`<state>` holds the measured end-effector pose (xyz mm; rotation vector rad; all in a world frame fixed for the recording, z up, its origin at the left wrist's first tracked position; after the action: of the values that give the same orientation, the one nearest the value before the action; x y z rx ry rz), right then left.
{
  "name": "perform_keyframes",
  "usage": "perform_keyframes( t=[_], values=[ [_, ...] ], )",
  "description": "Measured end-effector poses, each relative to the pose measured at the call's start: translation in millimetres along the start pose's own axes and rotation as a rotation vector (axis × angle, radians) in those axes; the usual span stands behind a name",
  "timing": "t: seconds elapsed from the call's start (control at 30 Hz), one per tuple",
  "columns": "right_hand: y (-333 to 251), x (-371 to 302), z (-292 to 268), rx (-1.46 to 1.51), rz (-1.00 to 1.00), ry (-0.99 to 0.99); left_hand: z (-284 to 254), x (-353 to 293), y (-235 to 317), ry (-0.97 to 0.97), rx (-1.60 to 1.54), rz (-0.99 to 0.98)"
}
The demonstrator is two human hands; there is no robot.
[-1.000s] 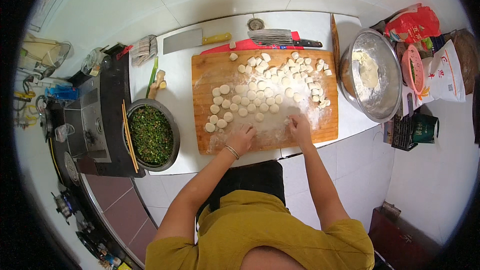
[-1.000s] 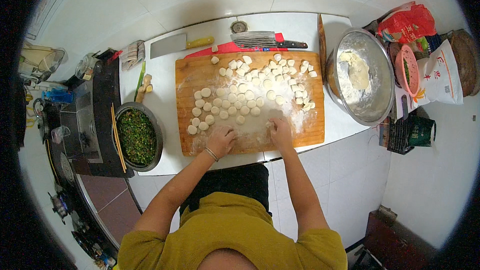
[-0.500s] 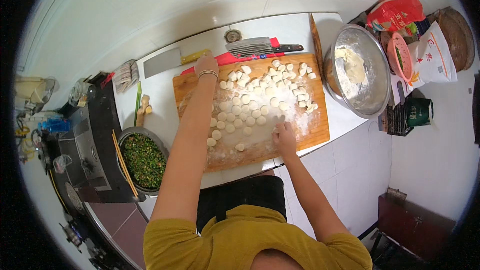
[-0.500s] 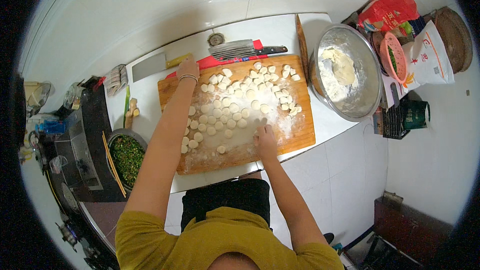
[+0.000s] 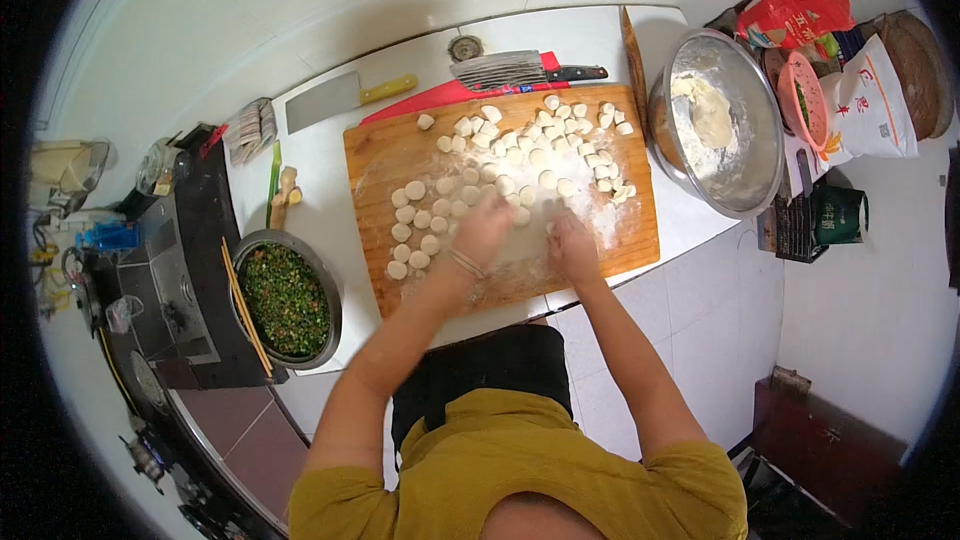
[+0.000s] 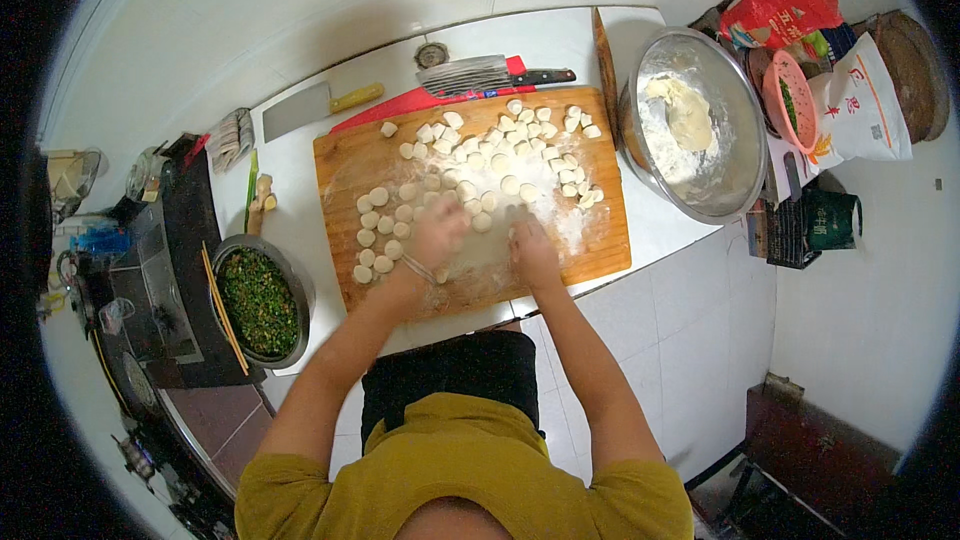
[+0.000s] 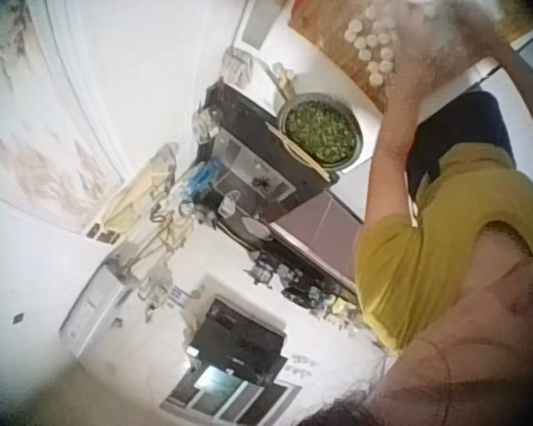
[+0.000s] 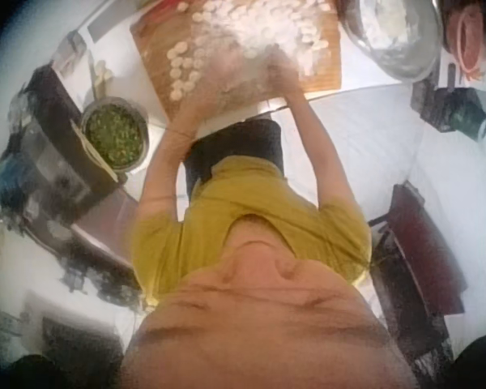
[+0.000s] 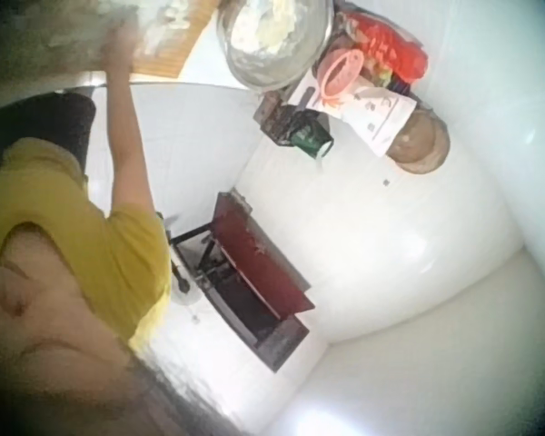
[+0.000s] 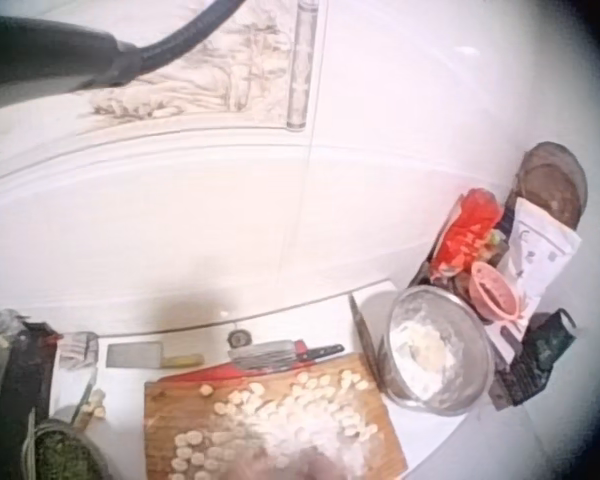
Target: The person rolls a long dough log on a wooden board and cuts it into small pieces using a knife. They then flatten each piece into a round wrapper by hand, arranging them in rows on the board. A bowl of green filling and a bowl of dough are visible nearby.
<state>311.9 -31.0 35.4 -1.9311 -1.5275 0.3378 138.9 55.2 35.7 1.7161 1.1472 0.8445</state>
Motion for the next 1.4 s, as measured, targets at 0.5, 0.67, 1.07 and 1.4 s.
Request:
perform_keyframes(
  t=[0.5,0.67,1.07,1.4],
  values=[
    [23.4,-12.1,-5.1,-0.12,-0.036,-0.079,44.0,-85.6,9.5,-0.004,0.375,-0.083],
    [22.2,-7.5,-11.8,-0.028,0.04,-0.07,53.3,-87.8,3.3,-0.072,0.391,-0.038],
    [23.7,8.5,-44.5,-0.027,0.158,0.184,77.7,-66.4,39.8,0.095,0.58,0.098],
    [-3.5,14.9,-17.4,-0.423,0.019,0.196,109.0,-63.8,9.3,0.025,0.698,0.125]
  ],
)
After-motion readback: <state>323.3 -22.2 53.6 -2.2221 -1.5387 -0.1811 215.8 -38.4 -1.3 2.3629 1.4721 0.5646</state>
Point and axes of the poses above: each hand's wrist, its own x-axis towards the middle knuckle, its own z-axis out of the palm, y = z × x, the point moved 5 cm from there along x, towards the middle knuckle, and after that the axes turned 11 degrees about y, right-handed, at the moved point
